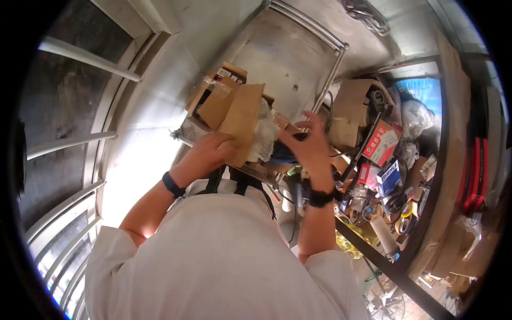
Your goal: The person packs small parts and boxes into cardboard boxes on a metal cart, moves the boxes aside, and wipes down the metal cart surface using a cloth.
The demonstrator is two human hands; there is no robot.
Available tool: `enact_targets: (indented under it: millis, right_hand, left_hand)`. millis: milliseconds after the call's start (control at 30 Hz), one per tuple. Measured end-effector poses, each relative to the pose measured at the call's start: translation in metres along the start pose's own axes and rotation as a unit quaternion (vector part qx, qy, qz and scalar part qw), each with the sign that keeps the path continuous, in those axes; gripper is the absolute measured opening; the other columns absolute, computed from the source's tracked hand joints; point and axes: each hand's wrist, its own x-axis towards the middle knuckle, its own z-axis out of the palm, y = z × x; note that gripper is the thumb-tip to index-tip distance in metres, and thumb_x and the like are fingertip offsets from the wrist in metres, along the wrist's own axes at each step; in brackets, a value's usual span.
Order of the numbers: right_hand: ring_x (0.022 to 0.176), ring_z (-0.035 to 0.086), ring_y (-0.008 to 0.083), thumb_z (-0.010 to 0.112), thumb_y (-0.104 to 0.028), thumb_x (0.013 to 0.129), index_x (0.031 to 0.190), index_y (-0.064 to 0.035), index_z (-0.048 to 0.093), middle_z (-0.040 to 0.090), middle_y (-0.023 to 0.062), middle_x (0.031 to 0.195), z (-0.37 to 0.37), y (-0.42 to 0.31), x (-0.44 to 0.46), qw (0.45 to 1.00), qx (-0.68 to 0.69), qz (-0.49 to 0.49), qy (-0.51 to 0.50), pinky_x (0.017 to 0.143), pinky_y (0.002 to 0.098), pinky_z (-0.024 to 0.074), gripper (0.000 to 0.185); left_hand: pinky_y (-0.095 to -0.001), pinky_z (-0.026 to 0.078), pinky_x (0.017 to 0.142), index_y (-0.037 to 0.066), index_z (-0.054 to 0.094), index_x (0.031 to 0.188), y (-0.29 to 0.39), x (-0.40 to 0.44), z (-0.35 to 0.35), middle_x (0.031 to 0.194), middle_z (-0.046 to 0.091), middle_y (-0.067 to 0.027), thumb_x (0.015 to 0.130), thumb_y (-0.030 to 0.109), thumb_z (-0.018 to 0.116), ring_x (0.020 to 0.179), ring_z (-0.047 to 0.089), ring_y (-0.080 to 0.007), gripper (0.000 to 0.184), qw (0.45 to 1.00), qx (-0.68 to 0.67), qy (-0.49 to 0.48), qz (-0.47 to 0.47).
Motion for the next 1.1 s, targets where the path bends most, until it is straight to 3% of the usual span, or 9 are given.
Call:
enact_targets:
  millis: [200,267,333,467,567,767,800,933,1100]
  right_hand:
    - [0.090,0.062,0.0254,0.070,-0.006,0.077,0.100,-0.0024,0.063,0.064,0.0116,0.098,-0.013,-0.097,-0.011,0.974,0.199,-0.110,0.019,0.082,0.0326,0.0487,0.024]
    - [0.097,0.060,0.0305,0.066,-0.004,0.079,0.103,-0.0030,0.063,0.063,0.0141,0.104,0.030,-0.098,-0.008,0.955,0.083,-0.275,-0.070,0.085,0.0328,0.0491,0.024]
    - [0.110,0.054,0.0343,0.063,-0.015,0.083,0.107,-0.0060,0.064,0.062,0.0137,0.113,0.081,-0.082,-0.016,0.943,0.042,-0.289,-0.156,0.097,0.0444,0.0421,0.025]
    - [0.125,0.043,0.0343,0.054,-0.042,0.087,0.115,-0.0143,0.064,0.060,0.0072,0.121,0.106,-0.040,0.021,0.823,-0.318,-0.446,-0.151,0.106,0.0632,0.0163,0.041]
    - [0.125,0.044,0.0332,0.053,-0.041,0.088,0.117,-0.0148,0.062,0.059,0.0071,0.123,0.106,-0.029,0.065,0.805,-0.372,-0.437,-0.148,0.103,0.0610,0.0264,0.040]
    - [0.108,0.055,0.0368,0.054,-0.034,0.089,0.112,-0.0048,0.057,0.062,0.0175,0.111,0.095,-0.038,0.130,0.919,-0.217,-0.103,-0.314,0.086,0.0446,0.0469,0.038]
    - [0.099,0.058,0.0384,0.057,-0.027,0.088,0.109,-0.0030,0.056,0.063,0.0204,0.104,0.099,-0.021,0.109,0.932,-0.128,-0.276,-0.199,0.082,0.0406,0.0476,0.032]
    - [0.113,0.054,0.0292,0.061,-0.029,0.087,0.119,-0.0080,0.055,0.060,0.0140,0.116,0.085,-0.064,0.047,0.779,-0.143,-0.420,-0.443,0.096,0.0422,0.0420,0.038]
    - [0.115,0.052,0.0220,0.057,-0.025,0.085,0.112,-0.0098,0.057,0.056,0.0091,0.124,0.099,-0.030,0.040,0.768,-0.255,-0.516,-0.280,0.103,0.0541,0.0307,0.031]
  left_hand:
    - [-0.0407,0.047,0.086,0.011,0.059,0.111,-0.008,-0.003,0.010,0.120,0.055,-0.0122,0.075,0.008,0.060,0.101,0.056,-0.0317,0.037,0.999,0.025,0.020,0.040]
    - [-0.0394,0.050,0.079,0.011,0.059,0.111,-0.014,-0.009,0.014,0.119,0.055,-0.0108,0.075,0.008,0.060,0.092,0.059,-0.0298,0.037,0.998,0.044,-0.003,0.045]
    - [-0.0376,0.052,0.070,0.012,0.059,0.112,-0.029,-0.024,0.031,0.120,0.056,-0.0092,0.075,0.007,0.059,0.082,0.062,-0.0274,0.038,0.996,0.063,-0.055,0.045]
    - [-0.0343,0.053,0.056,0.013,0.055,0.117,-0.018,-0.032,0.022,0.120,0.056,-0.0040,0.080,0.008,0.054,0.076,0.063,-0.0230,0.037,0.998,0.035,-0.041,0.027]
    - [-0.0332,0.053,0.057,0.014,0.053,0.123,-0.015,-0.035,0.030,0.128,0.052,-0.0034,0.080,0.007,0.053,0.076,0.063,-0.0225,0.044,0.999,0.031,0.000,0.029]
    - [-0.0327,0.054,0.059,0.015,0.052,0.127,-0.015,-0.038,0.024,0.137,0.048,-0.0025,0.080,0.005,0.053,0.079,0.064,-0.0222,0.048,0.999,0.043,-0.002,0.022]
    - [-0.0328,0.054,0.060,0.015,0.052,0.126,-0.016,-0.038,0.023,0.137,0.049,-0.0024,0.080,0.006,0.053,0.079,0.064,-0.0222,0.047,0.999,0.045,-0.005,0.019]
    - [-0.0317,0.054,0.062,0.016,0.054,0.124,-0.028,-0.041,0.042,0.136,0.049,-0.0043,0.079,0.008,0.055,0.079,0.064,-0.0222,0.047,0.993,0.059,0.074,0.070]
    - [-0.0339,0.054,0.065,0.018,0.049,0.129,-0.022,-0.041,0.036,0.129,0.052,-0.0064,0.079,0.009,0.056,0.083,0.063,-0.0230,0.051,0.999,0.034,0.032,0.028]
